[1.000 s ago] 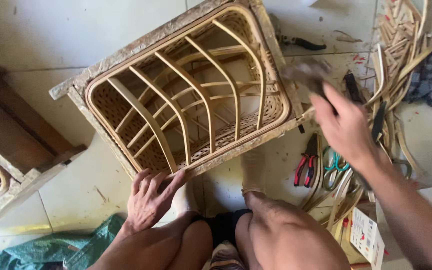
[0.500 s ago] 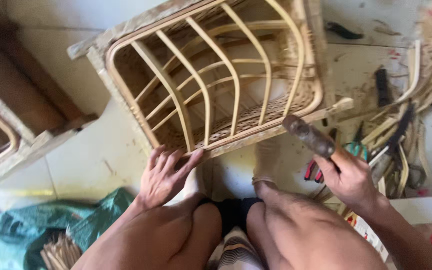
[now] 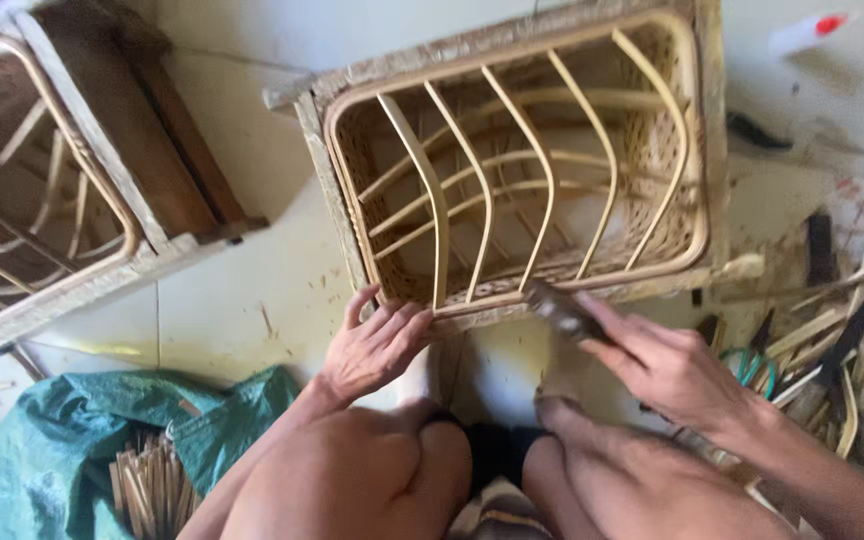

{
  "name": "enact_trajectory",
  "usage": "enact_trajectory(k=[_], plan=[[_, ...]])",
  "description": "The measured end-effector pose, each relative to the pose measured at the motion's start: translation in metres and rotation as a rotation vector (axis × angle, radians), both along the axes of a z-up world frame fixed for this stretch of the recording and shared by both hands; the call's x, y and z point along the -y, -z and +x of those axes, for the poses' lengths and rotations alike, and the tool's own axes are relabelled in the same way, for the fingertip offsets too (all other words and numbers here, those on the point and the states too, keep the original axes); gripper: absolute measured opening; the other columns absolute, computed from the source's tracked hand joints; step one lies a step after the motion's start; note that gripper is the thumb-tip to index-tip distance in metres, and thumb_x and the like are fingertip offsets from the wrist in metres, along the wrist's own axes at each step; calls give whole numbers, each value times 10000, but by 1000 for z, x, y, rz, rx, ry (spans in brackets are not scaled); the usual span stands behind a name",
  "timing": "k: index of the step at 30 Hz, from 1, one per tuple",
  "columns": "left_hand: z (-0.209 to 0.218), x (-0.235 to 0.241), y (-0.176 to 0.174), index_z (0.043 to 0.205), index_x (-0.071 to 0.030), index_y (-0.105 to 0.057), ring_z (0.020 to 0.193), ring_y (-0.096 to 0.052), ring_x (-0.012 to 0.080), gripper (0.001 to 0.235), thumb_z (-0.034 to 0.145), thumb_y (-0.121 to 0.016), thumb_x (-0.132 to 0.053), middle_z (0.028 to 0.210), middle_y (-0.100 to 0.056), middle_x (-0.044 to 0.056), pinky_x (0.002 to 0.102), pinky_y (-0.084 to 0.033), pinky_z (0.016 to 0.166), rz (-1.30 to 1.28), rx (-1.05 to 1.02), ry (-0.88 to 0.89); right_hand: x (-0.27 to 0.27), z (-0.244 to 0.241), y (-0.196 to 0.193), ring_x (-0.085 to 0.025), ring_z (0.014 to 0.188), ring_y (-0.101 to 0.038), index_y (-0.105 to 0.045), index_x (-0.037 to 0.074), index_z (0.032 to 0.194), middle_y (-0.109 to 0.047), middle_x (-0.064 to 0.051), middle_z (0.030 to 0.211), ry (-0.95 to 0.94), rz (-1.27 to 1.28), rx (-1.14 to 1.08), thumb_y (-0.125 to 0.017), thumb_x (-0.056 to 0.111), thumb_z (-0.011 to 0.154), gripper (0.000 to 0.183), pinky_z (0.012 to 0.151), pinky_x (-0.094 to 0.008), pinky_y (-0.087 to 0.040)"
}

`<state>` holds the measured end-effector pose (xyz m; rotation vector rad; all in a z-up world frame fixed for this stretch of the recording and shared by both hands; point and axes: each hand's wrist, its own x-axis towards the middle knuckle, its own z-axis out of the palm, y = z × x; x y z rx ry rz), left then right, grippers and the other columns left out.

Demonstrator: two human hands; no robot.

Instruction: The person inserts thin bamboo strips into a rectangular basket frame, secures them with a hammer, and applies glue along the edges. The person uses a knife to trim excess material and pliers to adjust the strips.

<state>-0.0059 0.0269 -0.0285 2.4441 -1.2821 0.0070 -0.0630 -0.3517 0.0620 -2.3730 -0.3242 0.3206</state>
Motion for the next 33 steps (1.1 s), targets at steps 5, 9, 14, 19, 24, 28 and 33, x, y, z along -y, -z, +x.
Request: enact_trajectory(k=[5,9,14,19,24,28,33], plan=[[58,-40,-3,1462,-186,-493,1289,-551,192,618,923,-783,-275,1388,-584,15,540,-427,1016,234,66,-135,53,44,-8,-241,605,-684,-704,31,1107,-708,-123,747,428,-250,0,-747,264,925,299,549,-356,-526],[84,-37,-29,1525,-81,-406,1401,-454,409,845,860,-837,-375,1534,-438,216,637,-411,1112,2,177,-529,103,124,30,-244,933,-732,-667,4,1237,-728,-146,1023,403,-175,354,-717,185,1148,207,815,-363,-569],[44,21,-51,1626,-137,-178,1387,-502,419,972,875,-795,-102,1638,-228,209,471,-568,1027,-577,-569,-856,99,223,71,-255,835,-674,-606,-5,1295,-681,-115,1008,471,-92,232,-629,216,1122,282,699,-405,-543],[27,35,-35,1639,-160,31,1446,-447,408,1048,911,-711,-24,1728,-96,176,406,-570,1007,-1094,-906,-911,97,227,65,-343,756,-665,-544,36,1121,-648,-159,821,536,-274,26,-602,338,1127,307,689,-516,-500],[45,47,-16,1648,-84,22,1501,-386,386,1018,940,-698,43,1717,-157,215,436,-502,1149,-1324,-868,-847,122,172,71,-477,873,-649,-579,45,1110,-663,-219,891,540,-294,214,-652,373,1114,336,760,-565,-488],[93,37,15,1672,10,-85,1578,-344,352,935,986,-719,53,1733,-229,238,458,-432,1256,-1295,-755,-725,113,118,68,-441,840,-656,-568,18,1041,-682,-210,873,674,-319,133,-659,386,1112,385,745,-557,-475],[206,23,38,1632,-18,-113,1480,-446,334,948,919,-738,-29,1624,-336,268,424,-464,1208,-1264,-983,-740,70,50,47,-253,779,-652,-628,-11,1046,-708,-177,884,784,-110,25,-651,319,1092,335,700,-414,-509]])
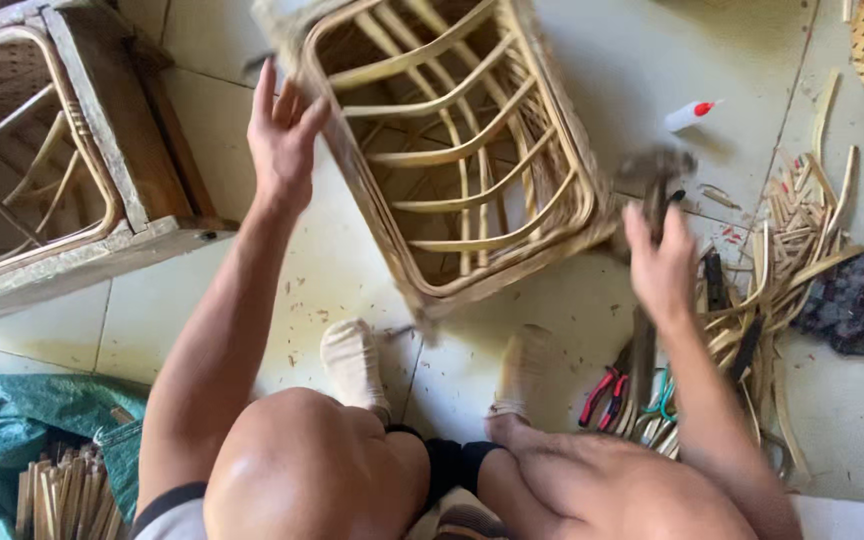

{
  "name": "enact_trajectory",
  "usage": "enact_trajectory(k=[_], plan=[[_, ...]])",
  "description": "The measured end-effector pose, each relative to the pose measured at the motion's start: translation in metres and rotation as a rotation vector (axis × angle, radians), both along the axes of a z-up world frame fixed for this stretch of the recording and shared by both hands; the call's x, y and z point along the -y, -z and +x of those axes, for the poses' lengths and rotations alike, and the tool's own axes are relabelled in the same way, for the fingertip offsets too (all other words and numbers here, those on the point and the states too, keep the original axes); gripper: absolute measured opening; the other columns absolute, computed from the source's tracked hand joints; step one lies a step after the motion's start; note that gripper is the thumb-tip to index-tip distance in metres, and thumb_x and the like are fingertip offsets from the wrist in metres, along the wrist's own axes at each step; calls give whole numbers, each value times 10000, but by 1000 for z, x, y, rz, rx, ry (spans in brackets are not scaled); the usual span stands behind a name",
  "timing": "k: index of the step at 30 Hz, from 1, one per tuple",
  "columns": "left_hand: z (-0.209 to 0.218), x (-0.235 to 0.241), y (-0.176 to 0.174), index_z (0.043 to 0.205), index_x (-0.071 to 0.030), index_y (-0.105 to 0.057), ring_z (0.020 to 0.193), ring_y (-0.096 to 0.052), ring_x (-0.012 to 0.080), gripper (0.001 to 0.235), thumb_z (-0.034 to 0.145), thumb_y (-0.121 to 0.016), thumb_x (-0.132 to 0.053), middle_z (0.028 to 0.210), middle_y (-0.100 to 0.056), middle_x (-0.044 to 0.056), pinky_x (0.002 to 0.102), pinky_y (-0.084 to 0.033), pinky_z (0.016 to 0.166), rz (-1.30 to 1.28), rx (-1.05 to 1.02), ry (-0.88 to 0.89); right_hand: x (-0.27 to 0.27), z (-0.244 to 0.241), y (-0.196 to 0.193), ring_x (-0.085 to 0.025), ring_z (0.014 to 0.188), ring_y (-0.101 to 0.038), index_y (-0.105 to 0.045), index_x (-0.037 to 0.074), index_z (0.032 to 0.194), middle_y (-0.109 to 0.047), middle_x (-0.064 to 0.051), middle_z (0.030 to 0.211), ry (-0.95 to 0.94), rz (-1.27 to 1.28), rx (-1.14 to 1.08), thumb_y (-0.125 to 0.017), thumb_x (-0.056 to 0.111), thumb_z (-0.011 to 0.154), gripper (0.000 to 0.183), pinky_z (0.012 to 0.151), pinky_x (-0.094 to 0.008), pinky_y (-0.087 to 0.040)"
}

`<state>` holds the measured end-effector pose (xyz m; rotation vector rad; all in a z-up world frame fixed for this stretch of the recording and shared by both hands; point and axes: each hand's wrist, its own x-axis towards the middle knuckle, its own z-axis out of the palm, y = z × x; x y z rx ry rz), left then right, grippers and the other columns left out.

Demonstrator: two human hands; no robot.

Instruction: The person inserts thin bamboo strips into a rectangular basket frame, secures them with a hammer, and applies glue along the edges. The person uses a knife to trim excess material and pliers to adjust the strips.

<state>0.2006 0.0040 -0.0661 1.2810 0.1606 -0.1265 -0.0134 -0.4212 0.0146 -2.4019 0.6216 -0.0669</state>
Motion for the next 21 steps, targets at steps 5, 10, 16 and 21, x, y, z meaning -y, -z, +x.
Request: enact_trajectory(k=[5,10,16,21], plan=[[-16,16,-8,1595,31,-286,1486,-478,292,812,950,-769,-61,1627,-414,215,387,-437,1240,92,18,299,-32,-78,-2,-164,983,-714,-638,-36,1148,-748,-152,1135,6,309,42,-597,208,1074,258,789,-320,-577],[-126,15,-28,1561,42,-389,1438,-486,225,750,920,-771,-29,1558,-512,182,370,-388,1209,298,-52,465,-25,-107,-33,-141,960,-750,-616,-45,1174,-769,-130,1074,-104,337,-61,-563,160,1066,238,847,-301,-610],[-168,21,-44,1544,14,-462,1190,-623,150,681,924,-739,-36,1362,-664,120,315,-546,1015,146,-339,300,-16,-117,-23,-172,617,-655,-663,-26,1215,-710,-108,836,-198,151,-77,-561,99,1019,254,493,-324,-567],[-168,19,-41,1526,21,-456,1207,-635,158,678,915,-747,-25,1361,-665,113,310,-543,1042,146,-348,281,-23,-134,-15,-232,653,-691,-667,21,1046,-680,-133,762,-317,47,-35,-622,104,1031,96,606,-379,-552]])
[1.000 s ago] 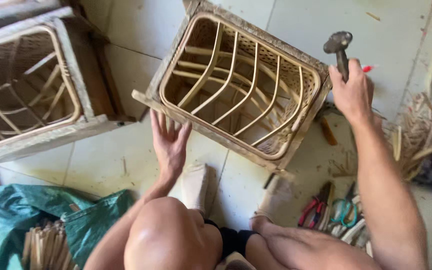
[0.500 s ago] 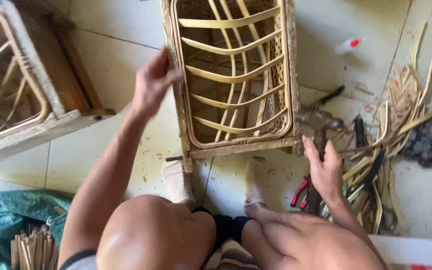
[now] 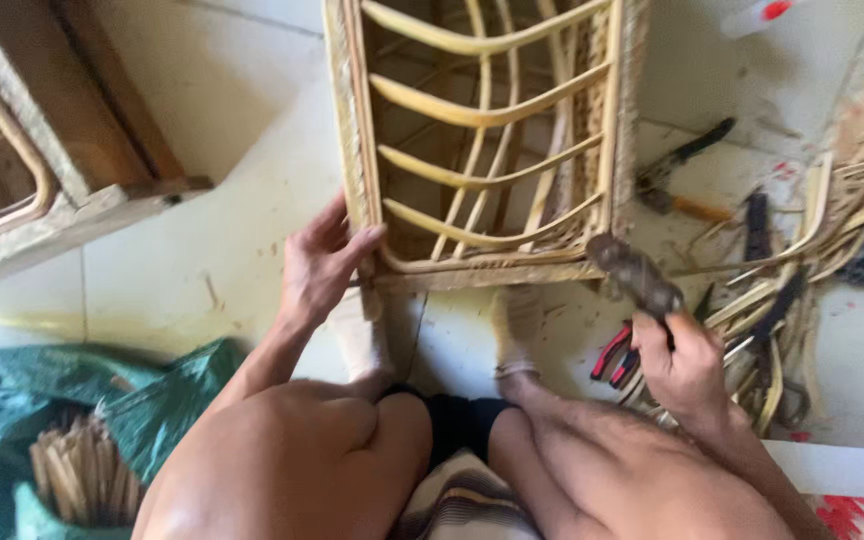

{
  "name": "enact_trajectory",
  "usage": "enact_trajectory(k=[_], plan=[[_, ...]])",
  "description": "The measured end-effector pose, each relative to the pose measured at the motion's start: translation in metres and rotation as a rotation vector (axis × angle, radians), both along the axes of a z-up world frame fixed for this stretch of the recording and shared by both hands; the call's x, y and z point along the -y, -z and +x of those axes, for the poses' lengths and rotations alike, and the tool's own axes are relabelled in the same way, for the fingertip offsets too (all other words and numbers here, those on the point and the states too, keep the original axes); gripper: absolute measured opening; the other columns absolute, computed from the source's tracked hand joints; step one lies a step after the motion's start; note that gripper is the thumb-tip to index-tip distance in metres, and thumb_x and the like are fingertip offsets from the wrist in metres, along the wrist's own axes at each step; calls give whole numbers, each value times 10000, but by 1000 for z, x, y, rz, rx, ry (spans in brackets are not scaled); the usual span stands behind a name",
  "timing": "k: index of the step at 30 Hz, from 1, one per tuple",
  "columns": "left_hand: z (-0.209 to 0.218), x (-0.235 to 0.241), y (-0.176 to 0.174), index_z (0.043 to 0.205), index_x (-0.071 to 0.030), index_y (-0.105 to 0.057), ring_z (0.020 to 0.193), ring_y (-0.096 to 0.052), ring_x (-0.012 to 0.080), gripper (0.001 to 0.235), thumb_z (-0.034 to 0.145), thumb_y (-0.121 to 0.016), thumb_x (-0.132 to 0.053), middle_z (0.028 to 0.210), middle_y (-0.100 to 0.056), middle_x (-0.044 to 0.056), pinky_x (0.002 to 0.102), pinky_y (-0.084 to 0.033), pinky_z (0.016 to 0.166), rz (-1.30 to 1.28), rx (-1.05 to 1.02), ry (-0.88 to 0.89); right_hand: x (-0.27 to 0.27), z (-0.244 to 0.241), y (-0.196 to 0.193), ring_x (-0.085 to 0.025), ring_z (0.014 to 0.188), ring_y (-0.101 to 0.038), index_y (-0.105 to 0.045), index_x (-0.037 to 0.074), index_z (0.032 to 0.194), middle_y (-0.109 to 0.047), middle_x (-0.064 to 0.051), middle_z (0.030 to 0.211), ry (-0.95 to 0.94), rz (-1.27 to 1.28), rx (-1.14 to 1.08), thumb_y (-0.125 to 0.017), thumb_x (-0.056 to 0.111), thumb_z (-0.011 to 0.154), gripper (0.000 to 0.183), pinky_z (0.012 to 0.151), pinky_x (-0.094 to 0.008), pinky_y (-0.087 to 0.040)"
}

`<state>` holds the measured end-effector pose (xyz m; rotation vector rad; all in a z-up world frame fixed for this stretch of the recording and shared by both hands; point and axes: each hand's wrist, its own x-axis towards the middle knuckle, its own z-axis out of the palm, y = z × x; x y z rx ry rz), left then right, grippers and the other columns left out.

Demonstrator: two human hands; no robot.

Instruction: The person inserts thin bamboo strips into a rectangular basket frame, secures them with a hammer, and applies glue along the edges. The person uses a knife to trim excess material and pliers to adjust the strips.

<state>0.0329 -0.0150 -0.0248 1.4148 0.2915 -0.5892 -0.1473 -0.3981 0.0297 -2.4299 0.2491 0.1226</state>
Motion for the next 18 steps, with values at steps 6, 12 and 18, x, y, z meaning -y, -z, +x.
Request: enact_trajectory(k=[6,12,18], plan=[[-2,-2,16,1521,28,-452,1235,-639,163,688,903,-754,0,1405,-641,127,318,-547,1059,-121,-4,-45,-27,12,-7,-284,713,-723,-616,26,1329,-703,-203,881,-176,43,39,-665,94,963,376,608,-396,-565],[-7,-11,31,1523,19,-477,1290,-596,167,613,971,-704,-120,1451,-620,134,369,-480,1125,-114,14,-8,-53,45,-19,-235,661,-739,-585,39,1374,-740,-205,948,-322,150,-54,-702,83,892,498,584,-371,-583],[-9,-24,38,1549,-38,-426,1501,-364,191,691,1043,-376,-506,1623,-421,83,426,-270,1227,-394,-291,-153,-88,78,-27,-261,683,-730,-569,35,1391,-738,-204,1069,-598,90,24,-695,144,876,541,581,-378,-581]])
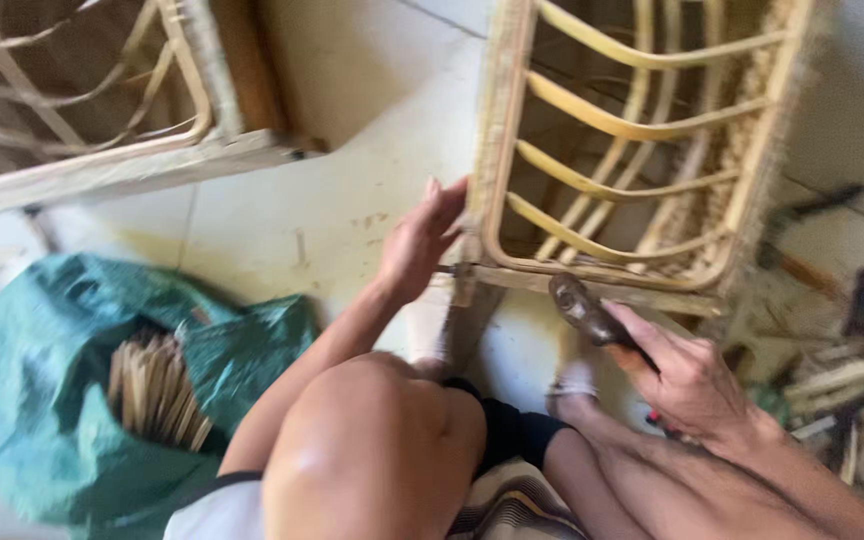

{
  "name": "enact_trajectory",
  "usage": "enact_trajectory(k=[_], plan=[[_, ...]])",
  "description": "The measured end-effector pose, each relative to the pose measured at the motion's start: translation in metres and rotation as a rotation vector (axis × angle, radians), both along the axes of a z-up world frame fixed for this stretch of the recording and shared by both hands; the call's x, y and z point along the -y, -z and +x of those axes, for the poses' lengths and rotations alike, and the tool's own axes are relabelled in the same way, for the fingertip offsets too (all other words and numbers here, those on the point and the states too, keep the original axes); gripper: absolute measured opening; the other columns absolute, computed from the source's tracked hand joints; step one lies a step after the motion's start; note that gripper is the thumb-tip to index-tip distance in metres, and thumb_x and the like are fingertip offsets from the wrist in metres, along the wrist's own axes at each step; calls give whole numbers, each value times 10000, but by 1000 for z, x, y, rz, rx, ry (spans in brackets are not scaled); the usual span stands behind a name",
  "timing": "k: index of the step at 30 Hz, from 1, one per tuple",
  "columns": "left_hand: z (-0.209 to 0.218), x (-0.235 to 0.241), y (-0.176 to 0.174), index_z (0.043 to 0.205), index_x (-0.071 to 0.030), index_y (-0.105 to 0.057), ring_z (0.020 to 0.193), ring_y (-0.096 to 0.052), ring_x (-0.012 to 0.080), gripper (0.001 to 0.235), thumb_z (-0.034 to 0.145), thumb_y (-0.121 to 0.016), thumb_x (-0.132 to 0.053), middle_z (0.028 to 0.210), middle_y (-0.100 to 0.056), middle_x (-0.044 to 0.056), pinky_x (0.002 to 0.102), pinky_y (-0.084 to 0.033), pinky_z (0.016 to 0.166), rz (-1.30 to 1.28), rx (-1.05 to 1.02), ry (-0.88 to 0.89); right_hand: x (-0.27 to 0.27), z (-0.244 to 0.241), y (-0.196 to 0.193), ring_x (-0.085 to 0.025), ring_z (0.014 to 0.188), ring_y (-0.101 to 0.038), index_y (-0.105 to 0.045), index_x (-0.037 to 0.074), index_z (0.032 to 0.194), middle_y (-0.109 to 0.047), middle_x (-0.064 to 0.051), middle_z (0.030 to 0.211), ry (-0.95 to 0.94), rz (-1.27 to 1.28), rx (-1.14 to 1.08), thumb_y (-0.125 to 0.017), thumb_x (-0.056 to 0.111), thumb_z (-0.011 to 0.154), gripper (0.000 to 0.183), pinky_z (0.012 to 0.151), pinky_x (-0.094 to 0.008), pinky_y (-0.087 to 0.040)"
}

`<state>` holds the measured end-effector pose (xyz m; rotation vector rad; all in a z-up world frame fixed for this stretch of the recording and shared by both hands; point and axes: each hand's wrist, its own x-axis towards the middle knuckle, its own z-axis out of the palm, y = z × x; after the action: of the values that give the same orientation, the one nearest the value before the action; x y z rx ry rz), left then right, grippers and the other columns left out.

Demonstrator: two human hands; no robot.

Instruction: The person inserts thin bamboo strips into a rectangular basket frame, secures them with a hammer, and applies glue along the edges. The person uses a knife to trim excess material and pliers to adjust the strips.

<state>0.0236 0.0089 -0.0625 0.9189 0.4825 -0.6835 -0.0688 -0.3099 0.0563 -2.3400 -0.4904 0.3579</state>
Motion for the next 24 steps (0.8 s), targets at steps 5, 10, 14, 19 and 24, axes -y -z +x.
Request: enact_trajectory(k=[5,10,14,19,24], plan=[[-2,-5,3,1567,-19,-383,1553,-307,219,761,1061,-286,-579,1660,-373,105,446,-185,1274,-120,0,-65,-49,36,-3,-200,463,-680,-532,-41,1411,-756,-226,1096,-330,-191,59,-670,163,950,522,382,-298,-561],[-17,-7,1,1541,-8,-428,1415,-434,242,670,1024,-422,-434,1590,-454,110,442,-269,1188,50,-66,-26,-93,81,-2,-210,517,-701,-506,-42,1485,-754,-179,840,-228,-215,-102,-616,213,999,560,459,-313,-568],[-31,-3,-11,1560,23,-361,1403,-496,261,681,998,-623,-258,1558,-488,184,428,-392,1184,136,99,4,-100,109,1,-250,628,-685,-555,-10,1425,-735,-190,855,-33,49,208,-587,172,1033,433,525,-354,-556],[-29,6,-29,1604,-40,-175,1436,-455,285,943,899,-764,-256,1599,-411,192,434,-391,1178,229,447,223,-97,155,9,-193,380,-520,-533,16,1417,-629,-117,570,77,-68,-119,-523,223,1104,376,332,-361,-463],[-24,20,-40,1512,-17,-380,1407,-466,370,913,824,-877,-354,1526,-465,216,467,-391,1174,1030,969,254,-98,173,5,-174,376,-508,-626,30,1345,-628,-104,564,168,34,-38,-581,202,1034,358,341,-355,-414]])
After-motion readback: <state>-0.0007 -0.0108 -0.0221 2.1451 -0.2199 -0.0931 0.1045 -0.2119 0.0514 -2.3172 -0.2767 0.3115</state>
